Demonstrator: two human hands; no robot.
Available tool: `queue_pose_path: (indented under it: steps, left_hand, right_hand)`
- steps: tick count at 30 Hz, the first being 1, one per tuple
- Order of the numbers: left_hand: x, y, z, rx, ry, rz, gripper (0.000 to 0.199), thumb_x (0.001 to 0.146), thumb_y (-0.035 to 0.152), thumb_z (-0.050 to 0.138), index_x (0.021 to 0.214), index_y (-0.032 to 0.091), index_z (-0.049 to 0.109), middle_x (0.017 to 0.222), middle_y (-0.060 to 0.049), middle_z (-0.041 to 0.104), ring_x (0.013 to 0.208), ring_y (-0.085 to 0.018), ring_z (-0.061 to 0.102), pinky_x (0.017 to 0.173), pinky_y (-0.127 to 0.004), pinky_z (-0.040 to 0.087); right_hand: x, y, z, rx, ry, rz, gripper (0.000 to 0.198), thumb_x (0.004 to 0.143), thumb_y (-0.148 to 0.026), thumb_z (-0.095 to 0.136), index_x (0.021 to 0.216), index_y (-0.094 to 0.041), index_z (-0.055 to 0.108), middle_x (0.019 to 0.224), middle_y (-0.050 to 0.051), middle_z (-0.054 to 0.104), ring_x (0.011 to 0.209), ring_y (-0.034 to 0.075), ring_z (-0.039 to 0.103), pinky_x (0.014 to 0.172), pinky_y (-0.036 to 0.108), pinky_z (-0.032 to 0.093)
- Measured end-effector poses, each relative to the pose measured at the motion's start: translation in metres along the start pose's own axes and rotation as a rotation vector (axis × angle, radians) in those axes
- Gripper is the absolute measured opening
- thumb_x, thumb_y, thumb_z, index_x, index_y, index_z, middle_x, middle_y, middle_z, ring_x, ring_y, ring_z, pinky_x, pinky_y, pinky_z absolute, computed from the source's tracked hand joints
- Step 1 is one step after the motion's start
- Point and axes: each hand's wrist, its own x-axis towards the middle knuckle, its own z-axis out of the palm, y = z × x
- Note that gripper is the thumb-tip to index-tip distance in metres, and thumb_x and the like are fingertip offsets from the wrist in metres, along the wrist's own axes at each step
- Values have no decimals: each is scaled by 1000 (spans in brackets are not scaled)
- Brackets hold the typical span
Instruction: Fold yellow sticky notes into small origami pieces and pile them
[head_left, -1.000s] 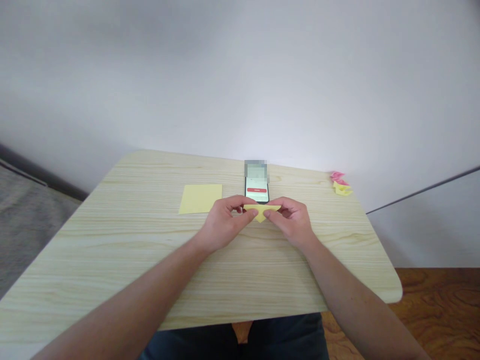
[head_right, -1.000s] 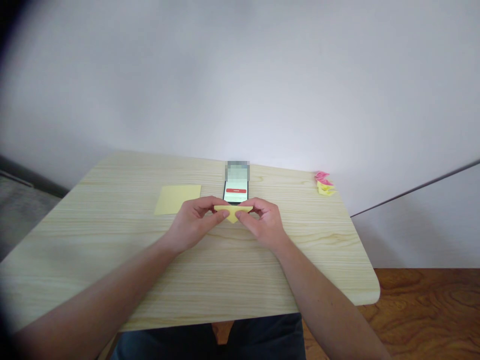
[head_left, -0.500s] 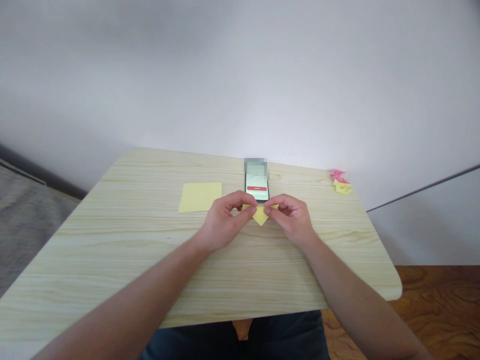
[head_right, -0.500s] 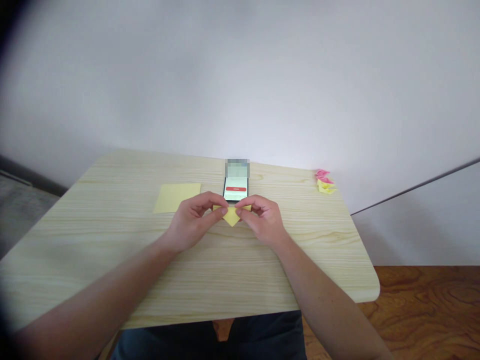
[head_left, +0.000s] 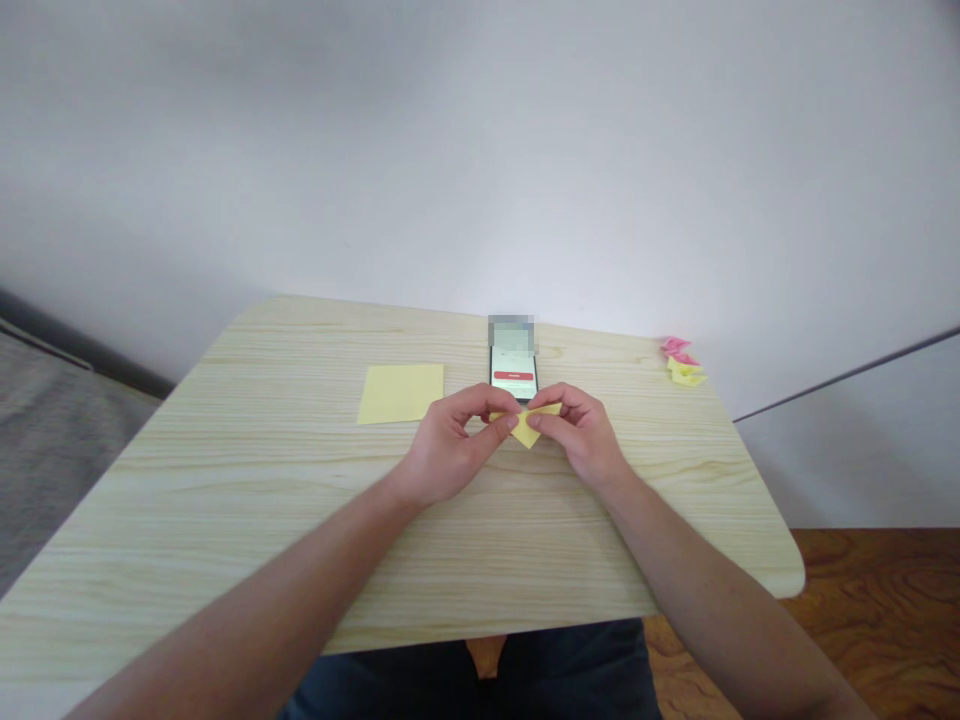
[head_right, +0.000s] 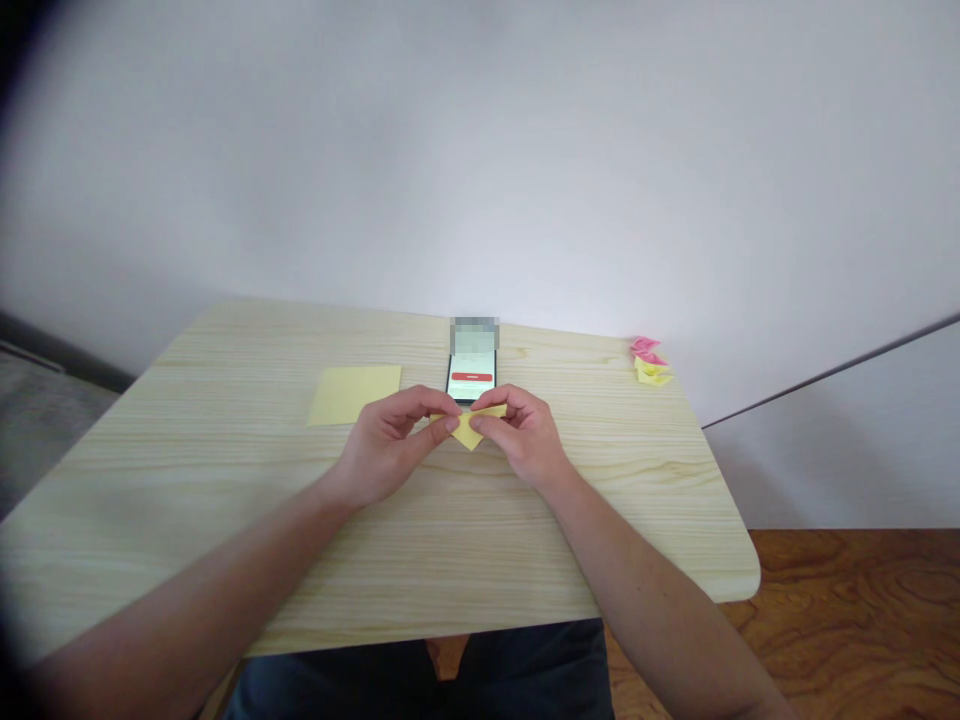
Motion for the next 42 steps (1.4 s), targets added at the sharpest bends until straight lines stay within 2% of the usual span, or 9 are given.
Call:
queue_pose_path:
  steps: [6, 13, 19, 25, 31, 37, 42]
  left_hand:
    - [-1, 1, 2, 23, -31, 18, 9, 91, 25, 70, 97, 21, 75, 95, -4, 74, 88, -17, 65, 80, -30, 49]
    - [-2, 3, 3, 30, -37, 7, 9, 91, 26, 70, 96, 21, 75, 96, -5, 75, 92, -18, 66, 85, -31, 50]
    - [0, 3, 0, -36, 22, -34, 9, 89, 28, 72, 93, 20, 75, 92, -5, 74, 88, -19, 67, 80, -32, 52]
    - [0, 4, -1, -87, 21, -58, 10, 88, 28, 74, 91, 19, 74, 90, -5, 72, 83, -17, 66, 77, -31, 53]
    - [1, 4, -2, -161, 13, -89, 9, 87, 27, 74, 90, 19, 74, 88, -4, 72, 79, -16, 66, 74, -30, 53]
    - [1, 6, -2, -118, 29, -85, 7, 87, 26, 74, 88, 19, 74, 88, -4, 72, 79, -16, 65, 74, -30, 52]
    - [1, 6, -2, -59, 51, -53, 7, 87, 26, 72, 88, 19, 74, 88, -5, 72, 83, -17, 66, 76, -31, 52]
  right_hand:
    - [0, 1, 1, 3, -14, -29, 9, 78, -22, 77, 83, -23, 69, 76, -2, 66, 69, 14, 58, 65, 28, 44]
    - [0, 2, 3, 22, 6, -38, 14, 76, -22, 79, 85, -23, 69, 80, -2, 67, 70, 14, 59, 66, 28, 46]
    - [1, 7, -2, -8, 47, -91, 6, 80, -26, 78, 86, -25, 76, 79, -1, 72, 72, 16, 62, 69, 30, 50]
    - [2, 9, -3, 44, 79, -102, 8, 79, -22, 77, 85, -27, 80, 80, -1, 75, 72, 16, 66, 70, 30, 53]
    - [2, 10, -4, 99, 54, -78, 5, 78, -24, 77, 82, -26, 79, 76, -1, 75, 69, 16, 66, 68, 30, 54]
    - [1, 9, -6, 49, 35, -66, 6, 79, -24, 76, 84, -24, 79, 76, -1, 74, 70, 15, 64, 68, 29, 52]
    - [2, 4, -4, 50, 32, -59, 10, 81, -28, 77, 90, -24, 76, 75, -2, 73, 69, 15, 67, 69, 31, 57]
